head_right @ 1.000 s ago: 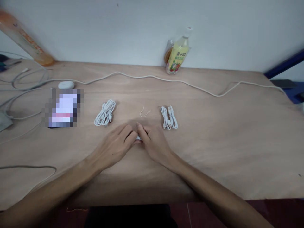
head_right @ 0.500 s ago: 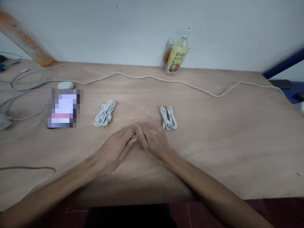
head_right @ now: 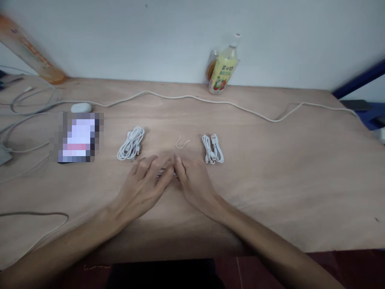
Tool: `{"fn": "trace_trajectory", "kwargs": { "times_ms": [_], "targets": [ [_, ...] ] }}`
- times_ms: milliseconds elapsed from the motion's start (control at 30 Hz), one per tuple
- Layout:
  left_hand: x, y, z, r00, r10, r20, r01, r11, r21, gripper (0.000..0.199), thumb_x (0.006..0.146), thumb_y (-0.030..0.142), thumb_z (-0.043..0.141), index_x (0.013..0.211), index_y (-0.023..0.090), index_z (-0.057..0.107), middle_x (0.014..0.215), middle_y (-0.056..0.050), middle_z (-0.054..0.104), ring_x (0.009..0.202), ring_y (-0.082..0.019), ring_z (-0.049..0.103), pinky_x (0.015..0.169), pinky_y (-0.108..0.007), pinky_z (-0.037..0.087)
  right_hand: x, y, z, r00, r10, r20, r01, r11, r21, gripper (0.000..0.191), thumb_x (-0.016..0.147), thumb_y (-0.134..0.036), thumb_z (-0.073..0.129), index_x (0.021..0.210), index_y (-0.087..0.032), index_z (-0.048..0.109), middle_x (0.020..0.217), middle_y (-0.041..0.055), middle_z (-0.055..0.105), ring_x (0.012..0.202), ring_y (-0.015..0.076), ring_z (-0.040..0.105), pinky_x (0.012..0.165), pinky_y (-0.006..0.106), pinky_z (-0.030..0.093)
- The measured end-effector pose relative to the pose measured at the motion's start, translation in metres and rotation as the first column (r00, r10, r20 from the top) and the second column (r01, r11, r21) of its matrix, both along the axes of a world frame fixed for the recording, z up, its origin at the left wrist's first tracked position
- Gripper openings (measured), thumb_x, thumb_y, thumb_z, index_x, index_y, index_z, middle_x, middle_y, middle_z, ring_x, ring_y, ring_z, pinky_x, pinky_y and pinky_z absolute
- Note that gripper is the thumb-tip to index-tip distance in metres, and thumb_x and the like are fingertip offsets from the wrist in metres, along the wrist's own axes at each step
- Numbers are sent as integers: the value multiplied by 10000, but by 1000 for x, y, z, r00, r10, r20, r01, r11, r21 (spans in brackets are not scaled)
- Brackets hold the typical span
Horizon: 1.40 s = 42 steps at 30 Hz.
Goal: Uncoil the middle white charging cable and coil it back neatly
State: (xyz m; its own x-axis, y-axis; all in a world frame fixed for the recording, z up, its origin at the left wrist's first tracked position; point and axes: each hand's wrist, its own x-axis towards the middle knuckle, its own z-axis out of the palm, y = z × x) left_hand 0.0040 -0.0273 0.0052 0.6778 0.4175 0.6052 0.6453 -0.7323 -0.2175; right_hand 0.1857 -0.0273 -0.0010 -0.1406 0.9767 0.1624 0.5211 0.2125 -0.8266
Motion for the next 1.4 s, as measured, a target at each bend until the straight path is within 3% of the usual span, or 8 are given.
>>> {"fn": "trace_trajectory", "kwargs": {
  "times_ms": [100, 333, 667, 800, 1000, 1133, 1267, 1400],
  "targets": [
    [0, -1, -1, 997, -7, -77, 5, 1000, -26, 343, 1131, 75, 416, 1192, 109, 752, 1163, -142, 805, 1087, -276, 653, 958, -418, 516, 1, 1, -1, 999, 30, -18, -31, 998, -54, 618, 1142, -563, 362, 598, -269, 368, 555, -14, 428, 536, 157, 382, 550, 325, 319],
    [-1, 6, -10, 989, -96, -113, 71, 975, -210, 181, 1135, 133, 535, 1017, 127, 672, 830, -60, 693, 851, -273, 639, 763, -393, 429, 1, 1, -2, 997, 27, 71, -25, 999, -31, 514, 1093, -406, 375, 604, -276, 280, 539, -31, 340, 524, 146, 340, 569, 342, 278],
    [0, 6, -19, 995, -90, -45, 69, 932, -355, 423, 1218, 227, 288, 982, 185, 637, 791, -40, 692, 824, -247, 636, 791, -387, 503, 0, -2, -3, 996, 5, 85, -7, 1000, 21, 604, 1141, -486, 372, 582, -271, 299, 497, -33, 373, 496, 133, 357, 552, 338, 262],
    [-2, 6, -18, 993, -99, 65, 119, 835, -537, 376, 1205, 217, 310, 1007, 181, 627, 914, -72, 747, 882, -254, 689, 872, -432, 575, 2, 0, -2, 993, 57, 101, -70, 989, 132, 557, 1146, -430, 395, 617, -258, 413, 557, -14, 485, 529, 143, 443, 587, 334, 318],
    [-2, 2, -8, 929, -70, 362, 328, 608, -723, 246, 1177, 189, 360, 1129, 184, 601, 1106, -116, 794, 989, -246, 757, 891, -418, 629, 7, 5, -3, 985, 75, 153, -107, 972, 211, 503, 1125, -377, 415, 639, -264, 482, 582, 17, 555, 548, 164, 471, 605, 342, 366],
    [-2, 0, -2, 904, -39, 425, 376, 548, -748, 278, 1184, 193, 353, 1084, 208, 611, 1010, -60, 789, 909, -209, 765, 825, -360, 624, 6, 5, 0, 987, 50, 150, -84, 970, 230, 516, 1115, -371, 423, 610, -264, 443, 555, 9, 531, 527, 153, 448, 592, 335, 360],
    [-3, 1, -3, 921, -49, 387, 345, 565, -749, 284, 1203, 241, 357, 1070, 202, 605, 1025, -66, 785, 930, -212, 758, 833, -359, 625, 4, 4, 3, 994, 28, 110, -48, 981, 187, 551, 1137, -420, 400, 609, -264, 387, 544, -6, 492, 508, 140, 428, 577, 337, 323],
    [-2, 3, -12, 979, -66, 194, 174, 768, -616, 331, 1216, 328, 342, 1064, 185, 599, 991, -90, 762, 917, -247, 739, 803, -398, 632, 5, 6, 3, 994, -20, 104, 10, 995, 101, 619, 1143, -548, 360, 594, -272, 287, 502, -28, 371, 489, 133, 334, 557, 345, 278]
  ]
}}
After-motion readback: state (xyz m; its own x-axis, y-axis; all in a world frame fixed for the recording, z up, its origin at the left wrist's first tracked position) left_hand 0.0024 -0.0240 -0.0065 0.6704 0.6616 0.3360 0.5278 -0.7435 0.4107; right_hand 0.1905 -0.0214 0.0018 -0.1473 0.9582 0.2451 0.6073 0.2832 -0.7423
